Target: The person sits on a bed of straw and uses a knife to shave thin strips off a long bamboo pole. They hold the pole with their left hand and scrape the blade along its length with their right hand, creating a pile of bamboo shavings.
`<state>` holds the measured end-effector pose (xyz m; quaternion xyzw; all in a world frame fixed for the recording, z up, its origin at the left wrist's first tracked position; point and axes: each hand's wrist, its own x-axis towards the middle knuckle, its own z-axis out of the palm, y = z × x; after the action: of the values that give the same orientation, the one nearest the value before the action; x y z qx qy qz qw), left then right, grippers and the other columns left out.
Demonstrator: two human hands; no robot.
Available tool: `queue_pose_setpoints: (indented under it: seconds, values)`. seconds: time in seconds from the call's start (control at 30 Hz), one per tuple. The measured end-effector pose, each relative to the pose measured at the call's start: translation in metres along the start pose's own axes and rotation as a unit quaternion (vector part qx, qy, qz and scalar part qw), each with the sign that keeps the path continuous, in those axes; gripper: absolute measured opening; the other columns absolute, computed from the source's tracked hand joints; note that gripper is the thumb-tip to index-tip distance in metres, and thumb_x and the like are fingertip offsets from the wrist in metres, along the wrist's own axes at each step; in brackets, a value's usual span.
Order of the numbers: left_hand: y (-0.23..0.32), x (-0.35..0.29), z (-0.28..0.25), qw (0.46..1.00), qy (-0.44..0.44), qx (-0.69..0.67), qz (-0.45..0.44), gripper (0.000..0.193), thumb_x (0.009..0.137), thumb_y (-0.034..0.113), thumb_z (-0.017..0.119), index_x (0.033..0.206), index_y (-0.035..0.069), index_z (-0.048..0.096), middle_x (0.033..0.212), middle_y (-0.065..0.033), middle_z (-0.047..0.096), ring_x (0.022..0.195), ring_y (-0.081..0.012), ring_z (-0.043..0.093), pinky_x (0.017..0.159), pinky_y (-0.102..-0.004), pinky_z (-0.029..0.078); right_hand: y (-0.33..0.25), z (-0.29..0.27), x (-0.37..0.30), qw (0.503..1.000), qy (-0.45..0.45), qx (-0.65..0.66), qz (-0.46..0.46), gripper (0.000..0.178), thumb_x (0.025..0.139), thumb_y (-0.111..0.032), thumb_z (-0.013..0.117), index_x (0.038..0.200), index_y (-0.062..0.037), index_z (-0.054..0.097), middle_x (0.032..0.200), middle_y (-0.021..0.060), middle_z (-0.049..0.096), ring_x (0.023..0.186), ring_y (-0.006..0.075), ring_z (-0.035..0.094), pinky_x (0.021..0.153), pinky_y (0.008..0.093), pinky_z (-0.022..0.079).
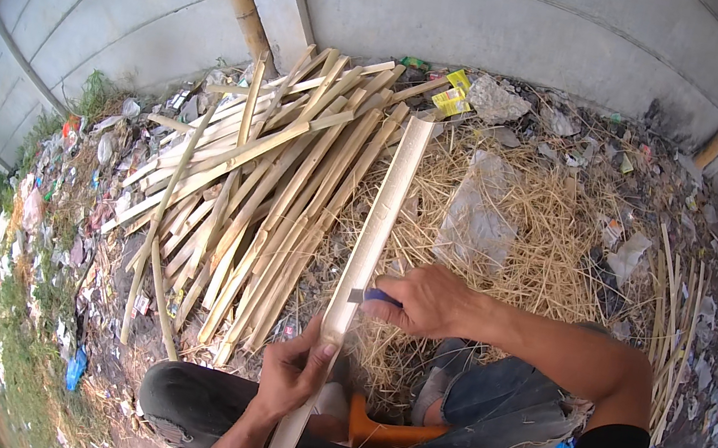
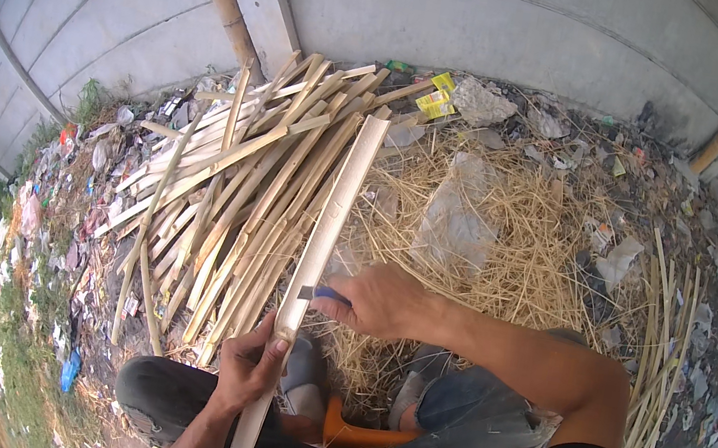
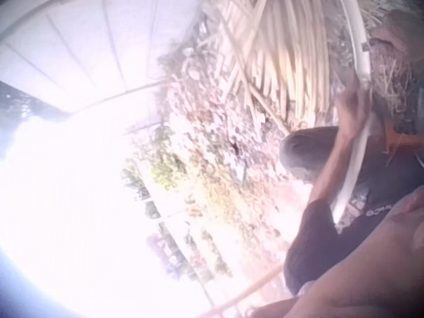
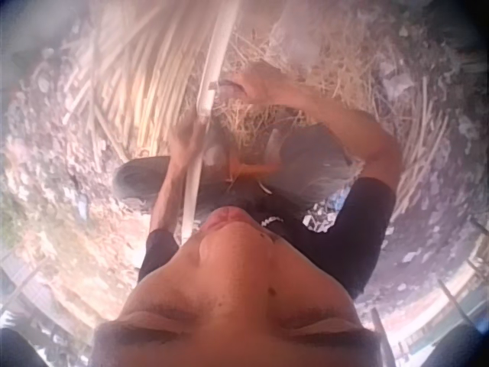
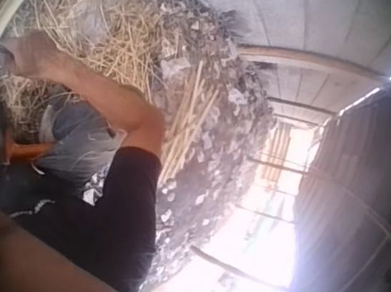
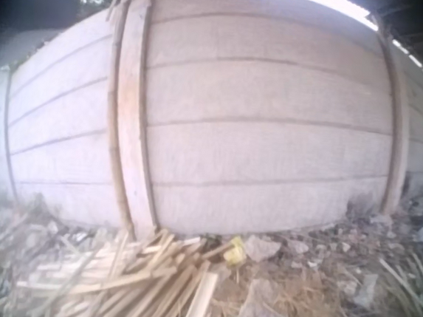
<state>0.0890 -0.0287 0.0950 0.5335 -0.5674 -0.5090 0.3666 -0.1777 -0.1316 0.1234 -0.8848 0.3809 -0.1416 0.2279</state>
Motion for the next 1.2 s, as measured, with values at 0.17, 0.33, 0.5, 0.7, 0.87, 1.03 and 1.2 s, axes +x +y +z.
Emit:
queue_pose_setpoints:
  seconds: [0.17,0.33,0.5,0.7,0.87,1.03,1.2]
  values:
    - [0.014,0.005,0.004,1.0,-0.008,-0.017,0.0,0.05,0.102,0.021,0.068,0.142,-0.007,0.056,0.078,-0.0001,0.067,0.068,-0.0035,0.058,0.061,-0.022,0.048,0.065,-0.061,0.016,0.994,0.084,-0.04,0.065,0.058,0.106,-0.057,0.044,0.087,-0.0068,0.067,0.058,0.0152,0.059,0.054,0.038,0.06,0.053,0.0481,0.045]
    - [0.01,0.003,0.004,0.999,-0.047,0.011,0.009,0.049,0.103,0.021,0.067,0.142,-0.007,0.056,0.082,-0.0018,0.069,0.071,-0.0048,0.059,0.064,-0.0233,0.05,0.104,-0.083,0.024,0.95,0.239,-0.04,0.197,0.069,0.105,-0.061,0.041,0.082,-0.0023,0.068,0.063,0.0208,0.06,0.063,0.0397,0.063,0.062,0.0487,0.049]
    - [0.009,-0.01,0.008,0.998,-0.053,-0.021,0.027,0.051,0.101,0.02,0.069,0.141,-0.008,0.056,0.096,-0.0042,0.071,0.085,-0.0053,0.06,0.074,-0.0234,0.052,0.172,-0.131,-0.024,0.858,0.422,0.081,0.281,0.06,0.106,-0.058,0.047,0.076,-0.0065,0.053,0.057,-0.0008,0.042,0.052,0.0111,0.042,0.05,0.0351,0.036]
    - [0.007,-0.009,0.007,0.998,-0.048,-0.035,-0.031,0.054,0.1,0.021,0.072,0.141,-0.01,0.055,0.097,-0.0044,0.072,0.085,-0.005,0.06,0.074,-0.0233,0.052,0.098,-0.094,-0.014,0.894,0.317,0.203,0.244,0.06,0.101,-0.059,0.057,0.071,-0.0067,0.055,0.058,-0.003,0.045,0.055,0.0119,0.042,0.054,0.0328,0.035]
    - [0.004,-0.006,0.011,0.998,-0.062,-0.022,-0.017,0.052,0.099,0.02,0.072,0.14,-0.007,0.057,0.094,-0.0025,0.073,0.083,-0.0051,0.061,0.073,-0.0239,0.053,0.081,-0.069,0.001,0.92,0.262,0.172,0.235,0.058,0.1,-0.054,0.061,0.071,-0.0051,0.056,0.057,0.0009,0.045,0.055,0.013,0.042,0.054,0.0365,0.037]
    - [-0.002,-0.001,0.01,0.999,-0.042,-0.01,-0.019,0.05,0.099,0.019,0.072,0.14,-0.007,0.058,0.091,-0.0046,0.073,0.08,-0.0048,0.062,0.071,-0.023,0.053,0.057,-0.04,0.004,0.961,0.143,0.134,0.193,0.055,0.101,-0.051,0.061,0.075,-0.0031,0.061,0.058,0.0074,0.054,0.054,0.0233,0.054,0.058,0.0427,0.045]
    - [0.005,0.004,0.01,0.999,-0.006,0.011,-0.045,0.05,0.099,0.019,0.072,0.137,-0.009,0.058,0.088,-0.0068,0.075,0.079,-0.0052,0.063,0.069,-0.0223,0.053,-0.005,-0.014,-0.017,0.991,-0.011,0.047,0.123,0.059,0.104,-0.056,0.051,0.086,-0.0016,0.066,0.067,0.0218,0.064,0.064,0.039,0.067,0.063,0.0506,0.052]
